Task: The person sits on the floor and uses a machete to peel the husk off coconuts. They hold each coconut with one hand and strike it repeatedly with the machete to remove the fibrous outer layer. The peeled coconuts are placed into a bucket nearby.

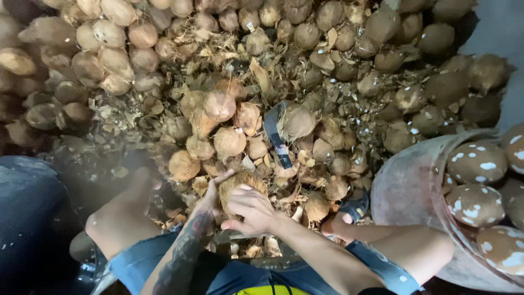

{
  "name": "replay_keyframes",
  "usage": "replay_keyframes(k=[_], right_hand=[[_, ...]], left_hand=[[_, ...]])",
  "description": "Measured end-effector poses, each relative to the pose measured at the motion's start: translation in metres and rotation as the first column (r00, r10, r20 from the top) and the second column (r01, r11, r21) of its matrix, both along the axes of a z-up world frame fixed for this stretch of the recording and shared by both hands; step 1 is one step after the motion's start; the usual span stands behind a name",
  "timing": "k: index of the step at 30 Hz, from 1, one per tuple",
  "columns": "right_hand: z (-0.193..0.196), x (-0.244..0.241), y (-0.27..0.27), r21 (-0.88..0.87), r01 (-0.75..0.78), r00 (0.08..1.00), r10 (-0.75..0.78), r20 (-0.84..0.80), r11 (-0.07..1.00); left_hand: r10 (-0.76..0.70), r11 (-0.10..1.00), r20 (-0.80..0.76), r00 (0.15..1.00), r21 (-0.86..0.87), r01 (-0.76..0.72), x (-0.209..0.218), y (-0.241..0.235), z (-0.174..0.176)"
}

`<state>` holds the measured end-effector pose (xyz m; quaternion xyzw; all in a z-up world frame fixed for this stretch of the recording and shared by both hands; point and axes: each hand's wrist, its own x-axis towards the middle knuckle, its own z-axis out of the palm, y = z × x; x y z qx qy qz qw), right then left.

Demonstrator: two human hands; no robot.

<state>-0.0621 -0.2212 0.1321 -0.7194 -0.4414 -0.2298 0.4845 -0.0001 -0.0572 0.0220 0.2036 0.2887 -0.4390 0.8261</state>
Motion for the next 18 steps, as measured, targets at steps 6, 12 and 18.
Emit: replay_keyframes(k=[6, 12, 18], right_hand=[[-0.034, -0.002, 0.006, 0.011, -0.174, 0.954, 0.171, -0.245, 0.985], [-0.021, 0.013, -0.008, 0.182, -0.205, 0.78, 0.273, -0.563, 0.962], [0.02, 0.021, -0.007, 0.453, -0.031, 0.523, 0.401, -0.752, 0.891]], left_hand=[[-0.117, 0.923, -0.027, 0.993, 0.367, 0.119, -0.041, 0.001, 0.082], [-0.163, 0.938, 0.02, 0.986, 0.315, 0.149, -0.066, -0.002, 0.088], [-0.201, 0.947, 0.132, 0.971, 0.28, 0.158, -0.066, 0.002, 0.098]])
